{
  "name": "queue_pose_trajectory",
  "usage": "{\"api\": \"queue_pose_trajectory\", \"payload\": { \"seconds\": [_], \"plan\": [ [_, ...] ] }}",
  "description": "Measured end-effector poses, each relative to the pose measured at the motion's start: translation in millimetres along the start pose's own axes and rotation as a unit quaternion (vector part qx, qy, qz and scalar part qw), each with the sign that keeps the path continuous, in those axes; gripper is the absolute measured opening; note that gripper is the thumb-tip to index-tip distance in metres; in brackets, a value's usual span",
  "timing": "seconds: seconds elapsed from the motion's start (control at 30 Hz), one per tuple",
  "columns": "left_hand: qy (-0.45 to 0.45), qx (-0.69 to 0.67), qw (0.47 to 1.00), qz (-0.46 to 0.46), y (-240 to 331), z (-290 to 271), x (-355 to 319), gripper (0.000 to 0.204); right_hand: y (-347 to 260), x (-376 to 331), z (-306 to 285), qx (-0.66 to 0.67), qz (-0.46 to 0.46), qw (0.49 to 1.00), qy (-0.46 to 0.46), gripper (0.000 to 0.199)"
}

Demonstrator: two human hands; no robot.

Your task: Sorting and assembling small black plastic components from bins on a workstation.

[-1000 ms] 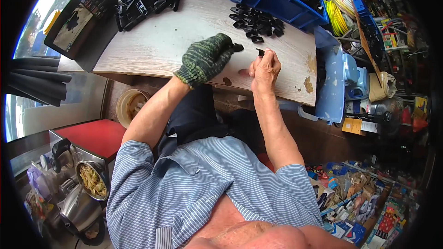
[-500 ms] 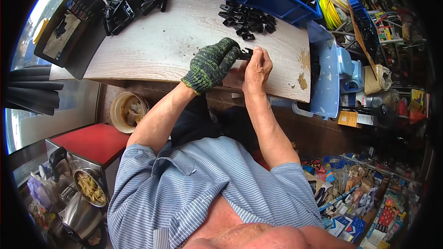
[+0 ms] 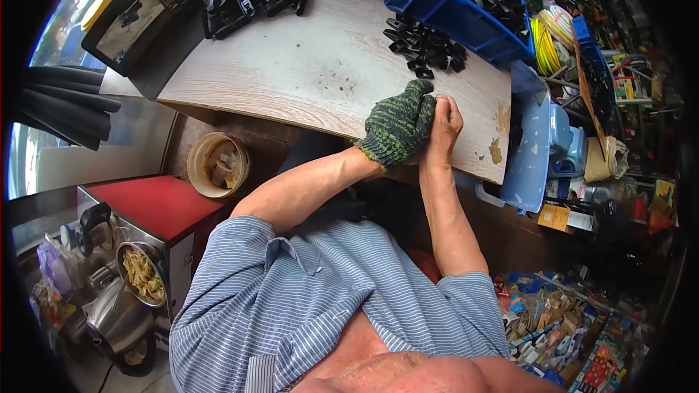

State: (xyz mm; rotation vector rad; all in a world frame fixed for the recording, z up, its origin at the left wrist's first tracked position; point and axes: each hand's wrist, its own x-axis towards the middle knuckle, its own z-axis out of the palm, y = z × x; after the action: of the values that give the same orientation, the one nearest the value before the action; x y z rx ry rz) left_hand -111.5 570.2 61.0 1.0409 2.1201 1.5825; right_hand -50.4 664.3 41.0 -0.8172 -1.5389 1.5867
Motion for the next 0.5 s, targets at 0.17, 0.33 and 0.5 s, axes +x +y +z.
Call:
{"api": "queue_pose_trajectory", "payload": {
  "seconds": [0.17, 0.33, 0.5],
  "plan": [
    [0.083, 0.011, 0.982, 0.172, -31, -27, 9, 0.032, -22, -14, 17, 0.016, 0.081, 0.996, 0.042, 0.024],
    [0.346, 0.275, 0.881, 0.168, -77, -169, 82, 0.024, -23, -18, 13, 0.116, 0.100, 0.988, 0.003, 0.022],
    [0.133, 0.454, 0.880, -0.036, -91, -221, 106, 0.028, -17, -14, 8, 0.122, 0.102, 0.987, 0.010, 0.023]
  ]
}}
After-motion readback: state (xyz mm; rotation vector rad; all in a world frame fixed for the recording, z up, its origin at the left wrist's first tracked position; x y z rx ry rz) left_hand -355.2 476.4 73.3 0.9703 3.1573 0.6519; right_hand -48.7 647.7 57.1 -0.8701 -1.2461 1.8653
